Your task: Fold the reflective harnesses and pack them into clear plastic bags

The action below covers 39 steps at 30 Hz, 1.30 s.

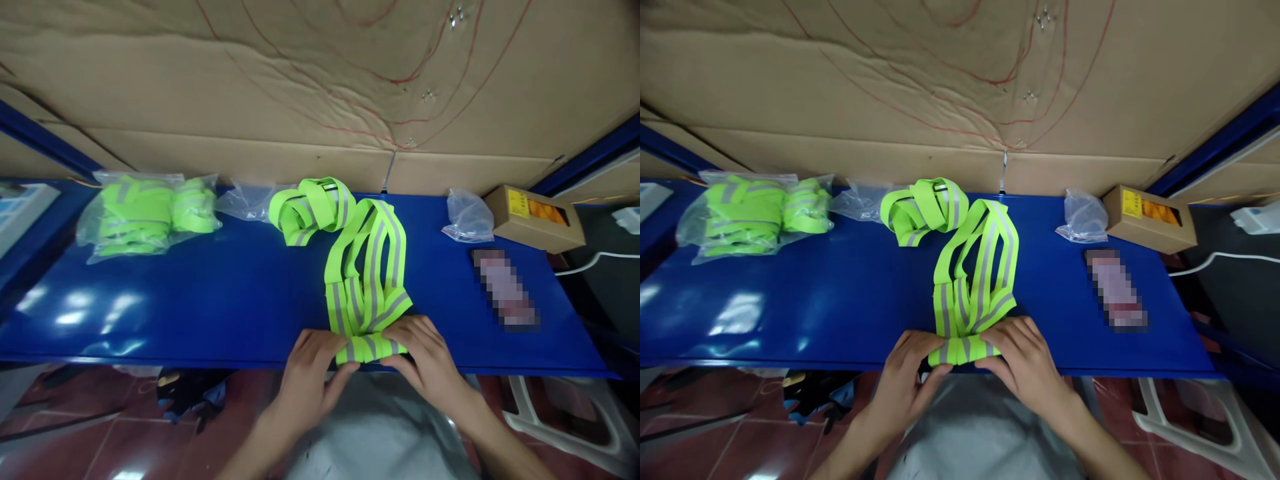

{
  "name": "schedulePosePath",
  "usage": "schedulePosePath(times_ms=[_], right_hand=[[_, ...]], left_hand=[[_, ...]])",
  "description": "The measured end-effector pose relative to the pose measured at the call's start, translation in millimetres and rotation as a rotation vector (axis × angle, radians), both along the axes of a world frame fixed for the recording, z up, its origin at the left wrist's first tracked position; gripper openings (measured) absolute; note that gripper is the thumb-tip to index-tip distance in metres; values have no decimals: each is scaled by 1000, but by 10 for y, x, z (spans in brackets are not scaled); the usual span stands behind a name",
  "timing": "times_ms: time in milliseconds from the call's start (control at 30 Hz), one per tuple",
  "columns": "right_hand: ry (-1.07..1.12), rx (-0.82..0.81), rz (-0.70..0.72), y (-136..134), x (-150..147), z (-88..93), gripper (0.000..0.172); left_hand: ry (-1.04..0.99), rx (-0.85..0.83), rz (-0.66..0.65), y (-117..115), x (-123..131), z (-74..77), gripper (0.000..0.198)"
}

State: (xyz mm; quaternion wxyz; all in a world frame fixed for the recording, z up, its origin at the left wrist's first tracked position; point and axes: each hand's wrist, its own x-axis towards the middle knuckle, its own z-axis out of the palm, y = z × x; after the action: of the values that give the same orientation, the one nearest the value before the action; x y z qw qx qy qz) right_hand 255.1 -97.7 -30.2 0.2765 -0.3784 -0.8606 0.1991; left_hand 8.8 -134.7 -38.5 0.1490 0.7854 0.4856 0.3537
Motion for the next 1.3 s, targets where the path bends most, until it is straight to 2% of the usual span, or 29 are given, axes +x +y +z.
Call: schedulePosePath(times_ms=[133,233,300,400,467,567,633,700,833,967,1133,1233,1300], right_hand=[[5,-85,-134,73,-115,-64,18],[-23,10,-277,113,-204,-93,18],[-30,96,-301,121,-230,-87,13],[-51,152,-167,89,-183,-46,13],[-132,142,-50,40,-104,-22,28],[-291,151,22,-57,20,-34,56],[-336,177,17,-114,69,-65,58],[-341,189,15,-144,82,-88,54],[-279,139,25,-119,62,-66,56],[-206,101,29,-97,89,-68,55],[-246,97,42,-179,133,-137,51],[-298,37,88,-217,138,-68,61],[-316,-31,150,-191,173,8,67]], left_hand=[[111,-71,181,96,80,-53,16],[186,-52,289,168,133,-113,17],[173,-23,323,192,153,-146,19],[155,21,293,171,134,-156,13],[155,21,243,119,83,-142,14],[200,4,124,-2,-18,-124,34],[260,9,46,-86,-75,-128,58],[301,7,22,-145,-112,-135,66],[326,-22,-21,-141,-142,-120,51],[326,12,-46,-71,-156,-90,51],[349,66,-39,-100,-128,-110,48],[369,140,24,-166,-22,-142,42],[377,187,22,-202,63,-165,37]])
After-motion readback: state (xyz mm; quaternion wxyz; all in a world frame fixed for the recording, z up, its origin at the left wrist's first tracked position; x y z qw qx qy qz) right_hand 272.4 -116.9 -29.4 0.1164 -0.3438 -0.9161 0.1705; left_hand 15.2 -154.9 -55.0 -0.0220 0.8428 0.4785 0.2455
